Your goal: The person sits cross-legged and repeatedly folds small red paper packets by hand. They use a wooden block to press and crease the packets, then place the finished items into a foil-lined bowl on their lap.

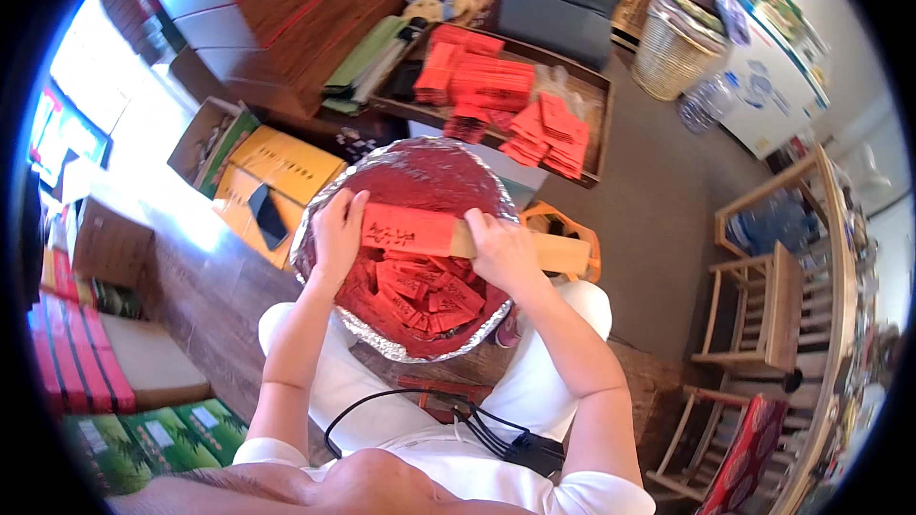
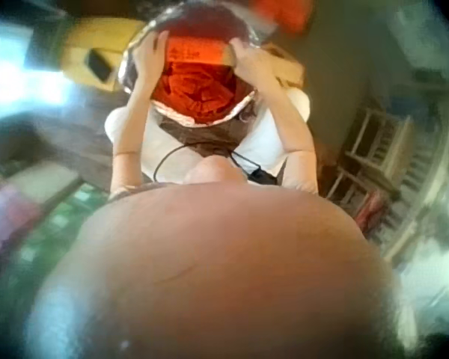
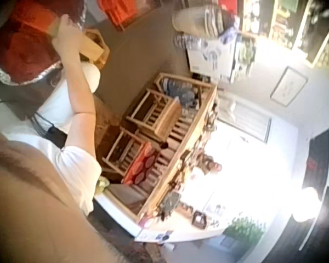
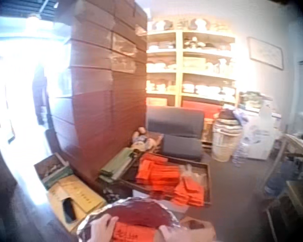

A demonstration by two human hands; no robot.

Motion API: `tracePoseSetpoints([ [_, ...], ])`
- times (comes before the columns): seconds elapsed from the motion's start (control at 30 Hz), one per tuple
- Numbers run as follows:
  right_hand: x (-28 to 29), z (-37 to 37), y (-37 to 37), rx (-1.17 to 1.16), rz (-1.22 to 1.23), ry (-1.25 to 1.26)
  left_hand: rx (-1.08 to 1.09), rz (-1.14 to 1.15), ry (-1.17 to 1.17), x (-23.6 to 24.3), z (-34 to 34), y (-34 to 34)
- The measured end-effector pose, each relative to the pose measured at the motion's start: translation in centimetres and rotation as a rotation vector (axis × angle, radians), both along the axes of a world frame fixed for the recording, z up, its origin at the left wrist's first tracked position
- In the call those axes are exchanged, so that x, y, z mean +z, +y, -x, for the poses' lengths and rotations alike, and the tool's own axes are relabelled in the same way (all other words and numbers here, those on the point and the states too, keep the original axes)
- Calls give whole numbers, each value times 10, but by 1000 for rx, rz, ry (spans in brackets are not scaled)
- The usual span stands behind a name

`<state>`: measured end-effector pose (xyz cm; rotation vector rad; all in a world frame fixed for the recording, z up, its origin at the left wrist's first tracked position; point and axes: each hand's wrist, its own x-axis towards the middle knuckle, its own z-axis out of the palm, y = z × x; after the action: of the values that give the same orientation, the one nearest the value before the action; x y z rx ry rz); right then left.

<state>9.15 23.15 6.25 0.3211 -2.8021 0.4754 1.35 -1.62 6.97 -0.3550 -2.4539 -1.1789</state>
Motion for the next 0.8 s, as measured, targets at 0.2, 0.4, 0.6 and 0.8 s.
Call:
tracePoseSetpoints([
  [0.2,5,14,6,-38,-96,-3,-45,-209,-112,-5,4,11],
  [0.4,6,12,5,22,-130,-60,-86,-485,-255,-26,12,14],
  [0.6,6,11,3,17,-139,-76,-86,-401,-294,-23,13,7],
  [0.8,5,12,0,56,-166,-131,-79,-479,-340,-34,14,3],
])
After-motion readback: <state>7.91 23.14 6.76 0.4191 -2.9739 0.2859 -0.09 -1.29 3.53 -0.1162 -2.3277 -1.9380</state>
